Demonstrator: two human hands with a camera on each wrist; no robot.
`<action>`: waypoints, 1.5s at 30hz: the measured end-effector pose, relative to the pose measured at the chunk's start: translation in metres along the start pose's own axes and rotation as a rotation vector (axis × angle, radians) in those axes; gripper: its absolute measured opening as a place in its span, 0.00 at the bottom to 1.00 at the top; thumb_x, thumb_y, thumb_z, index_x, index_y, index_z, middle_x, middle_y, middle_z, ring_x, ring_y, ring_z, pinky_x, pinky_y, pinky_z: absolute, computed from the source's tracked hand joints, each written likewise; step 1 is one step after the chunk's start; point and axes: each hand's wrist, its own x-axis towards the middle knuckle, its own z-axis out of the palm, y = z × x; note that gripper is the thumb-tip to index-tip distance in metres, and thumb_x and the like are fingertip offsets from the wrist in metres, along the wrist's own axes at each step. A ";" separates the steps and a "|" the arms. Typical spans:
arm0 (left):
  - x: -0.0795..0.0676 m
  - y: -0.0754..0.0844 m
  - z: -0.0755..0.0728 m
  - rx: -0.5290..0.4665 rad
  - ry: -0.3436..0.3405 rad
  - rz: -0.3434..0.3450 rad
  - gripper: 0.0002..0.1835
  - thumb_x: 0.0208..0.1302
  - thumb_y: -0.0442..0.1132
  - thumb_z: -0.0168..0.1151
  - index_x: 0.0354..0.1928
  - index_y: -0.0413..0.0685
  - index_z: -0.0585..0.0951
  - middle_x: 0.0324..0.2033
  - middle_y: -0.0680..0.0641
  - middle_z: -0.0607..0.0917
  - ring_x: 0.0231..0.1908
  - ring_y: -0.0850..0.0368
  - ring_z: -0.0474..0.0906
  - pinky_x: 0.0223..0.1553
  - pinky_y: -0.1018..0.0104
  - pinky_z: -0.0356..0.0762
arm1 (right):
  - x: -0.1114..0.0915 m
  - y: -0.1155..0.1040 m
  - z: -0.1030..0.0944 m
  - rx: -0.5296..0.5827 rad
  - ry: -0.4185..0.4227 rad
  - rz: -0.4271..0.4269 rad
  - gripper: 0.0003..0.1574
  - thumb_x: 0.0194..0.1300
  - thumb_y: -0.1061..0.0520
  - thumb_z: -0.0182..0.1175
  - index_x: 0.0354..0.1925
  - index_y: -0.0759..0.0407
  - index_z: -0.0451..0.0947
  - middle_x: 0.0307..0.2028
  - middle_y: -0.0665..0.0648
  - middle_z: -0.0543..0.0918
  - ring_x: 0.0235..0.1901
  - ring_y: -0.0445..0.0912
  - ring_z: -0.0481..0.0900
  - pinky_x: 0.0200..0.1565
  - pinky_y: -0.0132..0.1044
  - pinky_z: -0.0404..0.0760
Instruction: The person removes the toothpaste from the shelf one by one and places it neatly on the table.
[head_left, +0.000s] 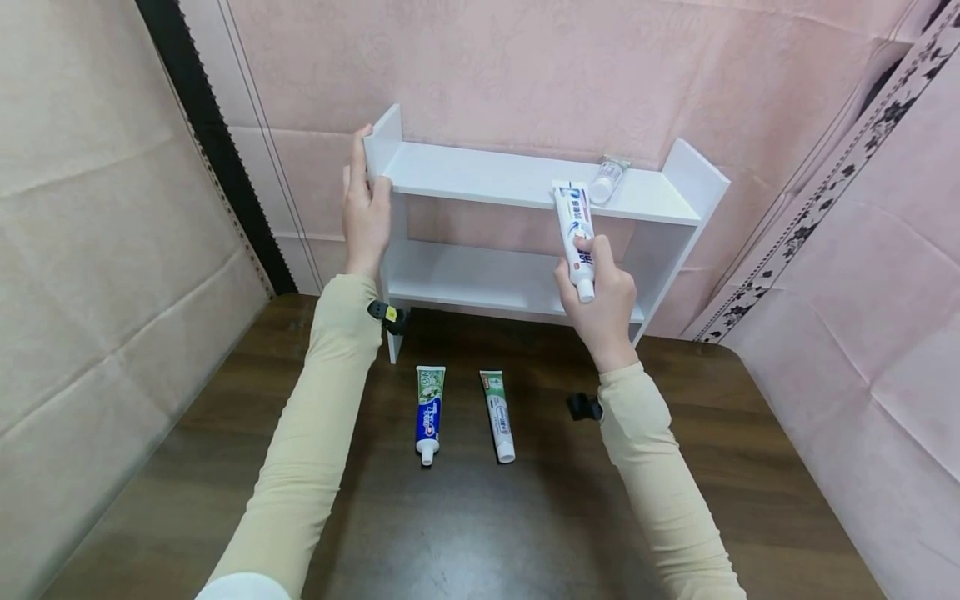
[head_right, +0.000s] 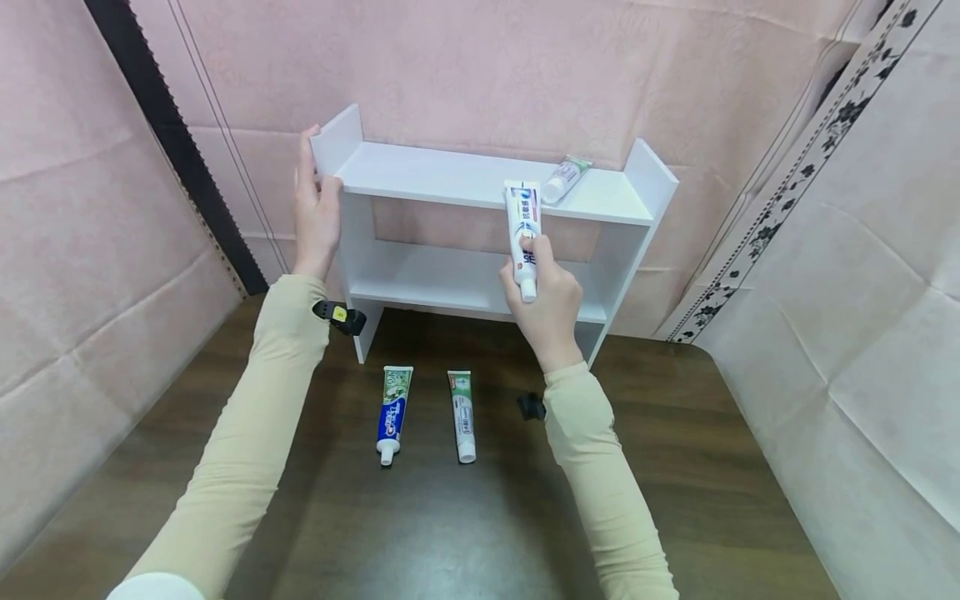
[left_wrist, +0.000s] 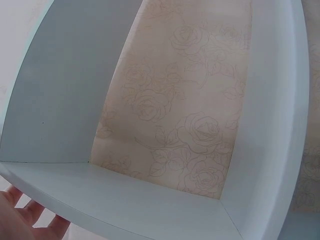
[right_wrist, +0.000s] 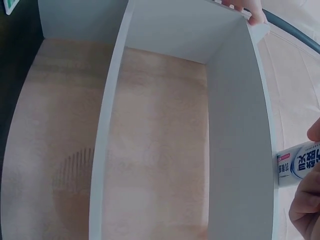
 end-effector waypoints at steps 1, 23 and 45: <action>0.000 0.000 0.000 0.003 -0.001 -0.001 0.34 0.66 0.39 0.41 0.68 0.87 0.59 0.58 0.48 0.69 0.44 0.60 0.67 0.39 0.67 0.66 | -0.001 0.000 0.000 0.004 -0.001 -0.001 0.18 0.62 0.55 0.58 0.47 0.65 0.72 0.33 0.68 0.85 0.17 0.55 0.75 0.22 0.42 0.74; 0.002 -0.001 -0.001 0.002 0.000 -0.007 0.34 0.65 0.39 0.41 0.68 0.87 0.58 0.57 0.48 0.69 0.43 0.60 0.67 0.39 0.68 0.67 | -0.038 0.005 0.000 0.052 0.051 -0.052 0.18 0.59 0.60 0.61 0.48 0.66 0.73 0.30 0.68 0.84 0.16 0.52 0.74 0.20 0.39 0.71; 0.001 -0.003 0.002 0.012 0.000 -0.008 0.34 0.65 0.39 0.41 0.68 0.88 0.58 0.56 0.48 0.69 0.40 0.61 0.65 0.36 0.68 0.64 | -0.137 0.018 -0.006 0.221 0.020 0.091 0.20 0.55 0.72 0.63 0.48 0.68 0.76 0.38 0.69 0.84 0.26 0.39 0.78 0.27 0.20 0.73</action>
